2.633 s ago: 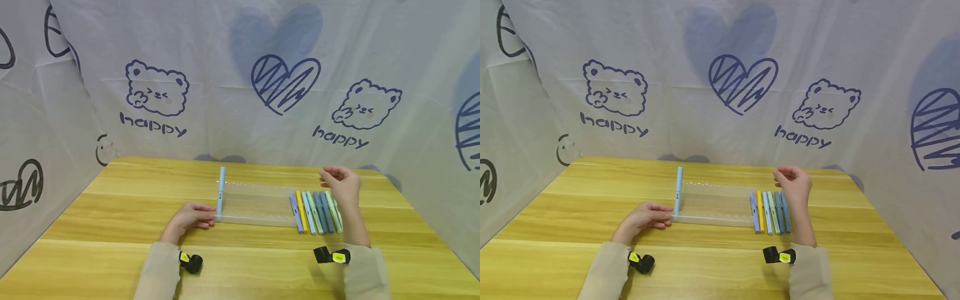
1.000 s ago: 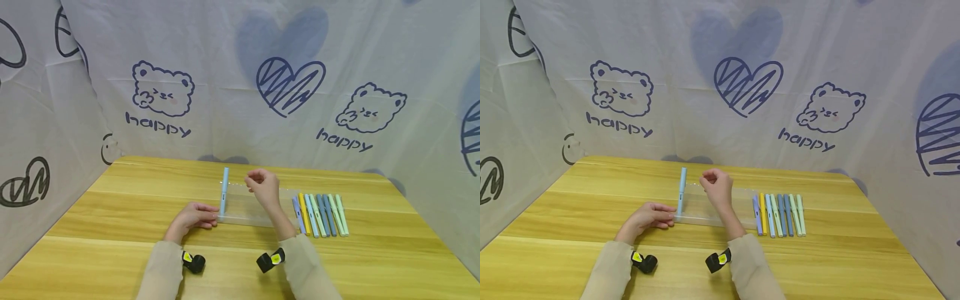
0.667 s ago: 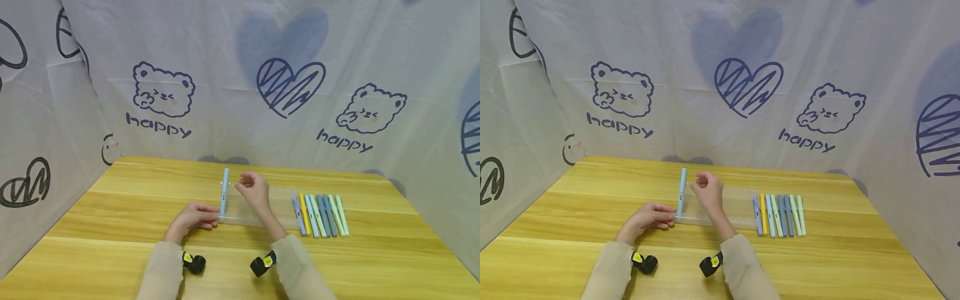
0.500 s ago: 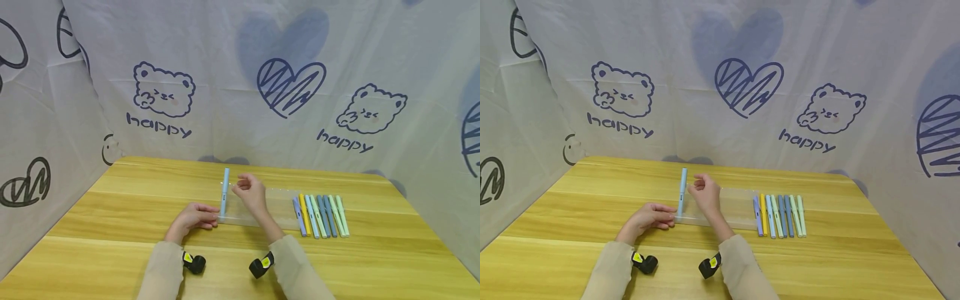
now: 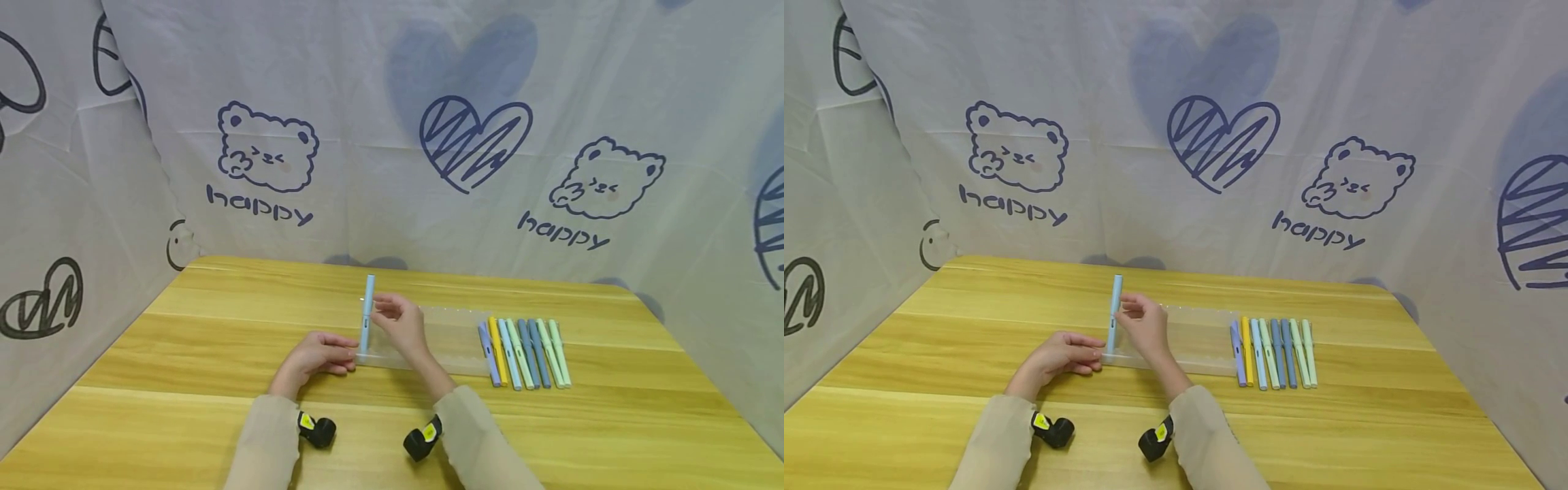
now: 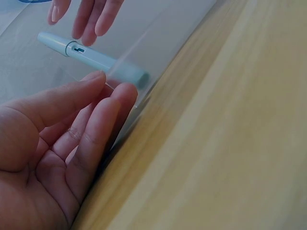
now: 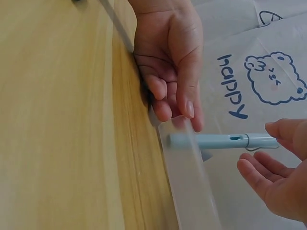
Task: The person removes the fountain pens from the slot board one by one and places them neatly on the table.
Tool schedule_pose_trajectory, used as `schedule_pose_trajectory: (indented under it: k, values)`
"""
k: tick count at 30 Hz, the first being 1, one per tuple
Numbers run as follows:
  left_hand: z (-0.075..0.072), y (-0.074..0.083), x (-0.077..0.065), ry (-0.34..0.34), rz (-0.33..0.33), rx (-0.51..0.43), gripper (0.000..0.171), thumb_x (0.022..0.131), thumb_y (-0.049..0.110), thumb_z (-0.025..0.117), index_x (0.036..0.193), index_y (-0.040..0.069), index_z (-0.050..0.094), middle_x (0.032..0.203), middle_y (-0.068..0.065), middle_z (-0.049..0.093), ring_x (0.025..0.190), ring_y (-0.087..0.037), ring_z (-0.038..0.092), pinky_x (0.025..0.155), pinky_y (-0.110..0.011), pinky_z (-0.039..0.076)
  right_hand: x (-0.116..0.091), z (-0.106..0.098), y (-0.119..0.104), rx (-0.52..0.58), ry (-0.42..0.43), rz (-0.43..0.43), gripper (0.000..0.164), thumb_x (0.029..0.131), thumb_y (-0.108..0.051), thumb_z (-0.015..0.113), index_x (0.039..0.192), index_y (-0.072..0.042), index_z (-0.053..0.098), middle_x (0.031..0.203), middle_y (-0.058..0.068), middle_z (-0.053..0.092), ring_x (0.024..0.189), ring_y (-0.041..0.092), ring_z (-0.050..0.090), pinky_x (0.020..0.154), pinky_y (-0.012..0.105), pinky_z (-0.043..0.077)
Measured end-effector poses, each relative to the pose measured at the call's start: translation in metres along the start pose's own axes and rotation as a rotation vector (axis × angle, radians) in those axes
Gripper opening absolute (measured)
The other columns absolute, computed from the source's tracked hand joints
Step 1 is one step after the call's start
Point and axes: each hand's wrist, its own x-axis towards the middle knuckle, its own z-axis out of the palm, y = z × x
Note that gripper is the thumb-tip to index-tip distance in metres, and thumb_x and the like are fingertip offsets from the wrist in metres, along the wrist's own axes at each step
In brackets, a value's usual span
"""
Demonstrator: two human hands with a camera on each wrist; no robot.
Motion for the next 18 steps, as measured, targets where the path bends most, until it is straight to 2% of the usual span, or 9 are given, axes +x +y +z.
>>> schedule_pose_trajectory:
  k: [4,7,13,18]
  values:
    - [0.0,-0.001,0.001,0.003,-0.001,0.005,0.029,0.084,-0.001,0.058,0.11,-0.014,0.055,0.075,-0.011,0.065,0.066,-0.016,0.063,0.06,-0.026,0.054,-0.002,0.001,0.0,0.026,-0.031,0.007,0.024,0.076,0.009,0.063,0.099,0.014,0.059,0.093,0.029,0.06,0.084,0.038,0.059,0.075,0.041,0.051]
    - [0.0,-0.001,0.001,0.005,-0.003,0.008,0.029,0.083,0.0,0.059,0.109,-0.014,0.056,0.075,-0.011,0.065,0.066,-0.016,0.063,0.06,-0.026,0.054,0.002,0.004,0.016,0.021,-0.049,0.024,0.025,0.077,0.005,0.065,0.1,0.011,0.061,0.095,0.025,0.062,0.084,0.035,0.06,0.073,0.035,0.052]
    - [0.0,-0.001,0.001,0.001,-0.003,0.009,0.03,0.083,0.0,0.059,0.109,-0.014,0.055,0.074,-0.011,0.065,0.066,-0.016,0.063,0.06,-0.026,0.054,0.002,0.006,0.021,0.003,-0.076,0.031,0.025,0.077,0.003,0.066,0.101,0.008,0.062,0.095,0.021,0.063,0.084,0.031,0.061,0.072,0.03,0.052]
    - [0.0,-0.001,0.001,0.002,-0.005,0.008,0.03,0.083,0.0,0.06,0.109,-0.014,0.056,0.073,-0.01,0.065,0.066,-0.016,0.063,0.06,-0.026,0.054,0.002,0.007,0.023,0.034,-0.12,0.013,0.025,0.078,0.006,0.064,0.103,0.01,0.061,0.098,0.022,0.062,0.086,0.032,0.06,0.073,0.029,0.052]
